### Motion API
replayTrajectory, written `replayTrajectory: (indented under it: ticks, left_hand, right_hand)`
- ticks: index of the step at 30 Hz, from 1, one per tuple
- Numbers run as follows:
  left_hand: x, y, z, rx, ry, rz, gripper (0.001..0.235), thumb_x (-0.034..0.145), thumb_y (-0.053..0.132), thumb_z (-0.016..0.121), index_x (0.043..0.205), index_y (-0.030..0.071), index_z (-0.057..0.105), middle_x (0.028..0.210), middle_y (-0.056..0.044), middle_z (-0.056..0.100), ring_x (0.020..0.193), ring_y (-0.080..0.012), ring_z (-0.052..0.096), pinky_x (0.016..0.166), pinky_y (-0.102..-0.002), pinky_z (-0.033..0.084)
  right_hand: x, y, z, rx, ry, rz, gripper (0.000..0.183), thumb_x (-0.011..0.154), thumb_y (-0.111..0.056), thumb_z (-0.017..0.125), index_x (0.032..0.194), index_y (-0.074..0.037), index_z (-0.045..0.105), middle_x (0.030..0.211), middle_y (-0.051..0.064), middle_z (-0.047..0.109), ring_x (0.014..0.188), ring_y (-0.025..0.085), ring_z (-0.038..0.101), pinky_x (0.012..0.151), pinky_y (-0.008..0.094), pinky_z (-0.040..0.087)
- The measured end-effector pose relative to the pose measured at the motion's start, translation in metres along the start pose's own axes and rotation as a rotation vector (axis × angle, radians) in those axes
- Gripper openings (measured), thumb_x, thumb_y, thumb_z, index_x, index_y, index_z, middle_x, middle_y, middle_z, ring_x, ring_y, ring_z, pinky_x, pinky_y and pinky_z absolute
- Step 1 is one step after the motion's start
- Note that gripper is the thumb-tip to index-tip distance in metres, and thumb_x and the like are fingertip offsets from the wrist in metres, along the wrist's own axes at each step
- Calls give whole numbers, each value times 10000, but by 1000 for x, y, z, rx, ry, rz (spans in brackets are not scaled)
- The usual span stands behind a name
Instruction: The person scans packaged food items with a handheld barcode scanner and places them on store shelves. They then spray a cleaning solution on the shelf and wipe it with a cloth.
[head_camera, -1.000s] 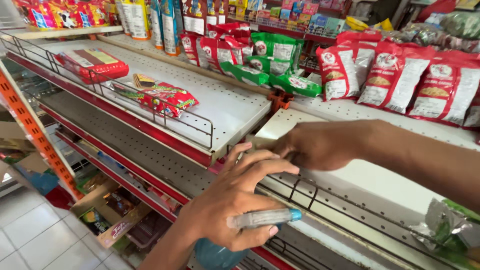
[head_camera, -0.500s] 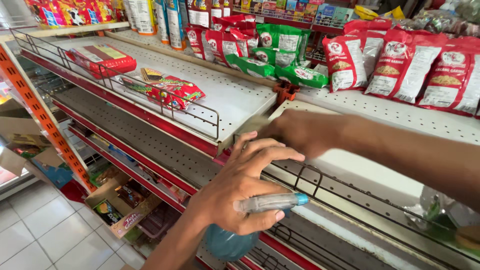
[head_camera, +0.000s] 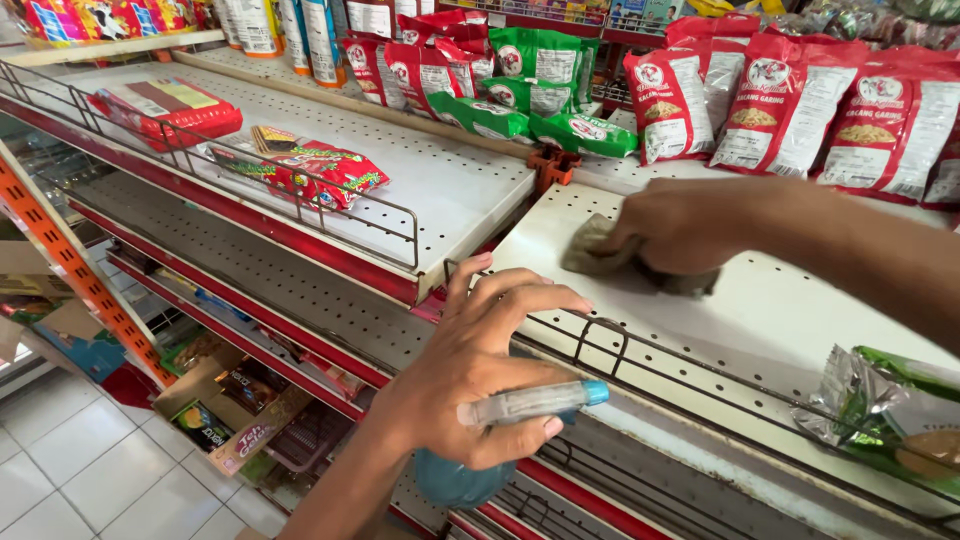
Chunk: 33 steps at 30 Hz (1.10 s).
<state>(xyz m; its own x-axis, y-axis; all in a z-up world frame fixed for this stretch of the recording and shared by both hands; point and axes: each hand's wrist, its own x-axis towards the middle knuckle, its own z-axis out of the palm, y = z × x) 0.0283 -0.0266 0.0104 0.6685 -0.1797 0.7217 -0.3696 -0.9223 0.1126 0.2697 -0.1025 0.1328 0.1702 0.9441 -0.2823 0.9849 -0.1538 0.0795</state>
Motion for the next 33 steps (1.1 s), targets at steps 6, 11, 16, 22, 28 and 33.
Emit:
replayTrajectory:
  ticks: [6, 11, 16, 22, 28, 33]
  left_hand:
    - [3, -3, -1, -46, -3, -7, 304, 821, 389, 687, 986, 174, 825, 1531, -87, 523, 1451, -355, 430, 1271, -603, 169]
    - [-1, -5, 0, -41, 5, -3, 326, 838, 395, 672, 1017, 172, 827, 1542, -66, 533, 1463, -341, 438, 1289, -598, 183]
    - [1, -2, -2, -4, -1, 0, 304, 817, 387, 696, 1009, 191, 827, 1544, -63, 525, 1455, -338, 445, 1279, -621, 181]
    - [10, 16, -2, 74, -9, 8, 240, 802, 361, 726, 980, 227, 815, 1566, -104, 480, 1512, -389, 389, 1288, -724, 42]
    - [23, 26, 14, -4, -35, -12, 259, 828, 356, 718, 1034, 223, 804, 1618, -84, 471, 1562, -343, 383, 1318, -702, 62]
    - [18, 13, 13, -75, -55, -14, 278, 825, 365, 707, 1025, 198, 804, 1581, -65, 499, 1515, -340, 381, 1296, -649, 109]
  right_hand:
    - [-9, -28, 22, 223, 151, -461, 392, 777, -45, 599, 1147, -102, 714, 1012, 135, 768, 871, 299, 729, 786, 427, 561]
    - [-30, -8, 18, 231, -61, -476, 317, 869, -39, 588, 1133, -93, 755, 1207, 102, 773, 996, 235, 750, 907, 418, 529]
    - [-50, 11, 17, 145, -183, -176, 432, 909, -96, 583, 1264, -246, 777, 1454, -161, 639, 998, 181, 709, 897, 369, 565]
    - [-34, -11, 12, 140, 7, 103, 629, 903, -4, 494, 1438, -314, 610, 1043, 82, 805, 768, 223, 736, 762, 380, 600]
    - [16, -34, 15, 209, 353, -613, 332, 842, -174, 634, 1138, -36, 695, 836, 185, 748, 677, 312, 667, 617, 415, 548]
    - [-10, 2, 19, 195, -183, -297, 190, 929, -186, 633, 1011, -47, 735, 896, 111, 790, 806, 244, 709, 798, 409, 570]
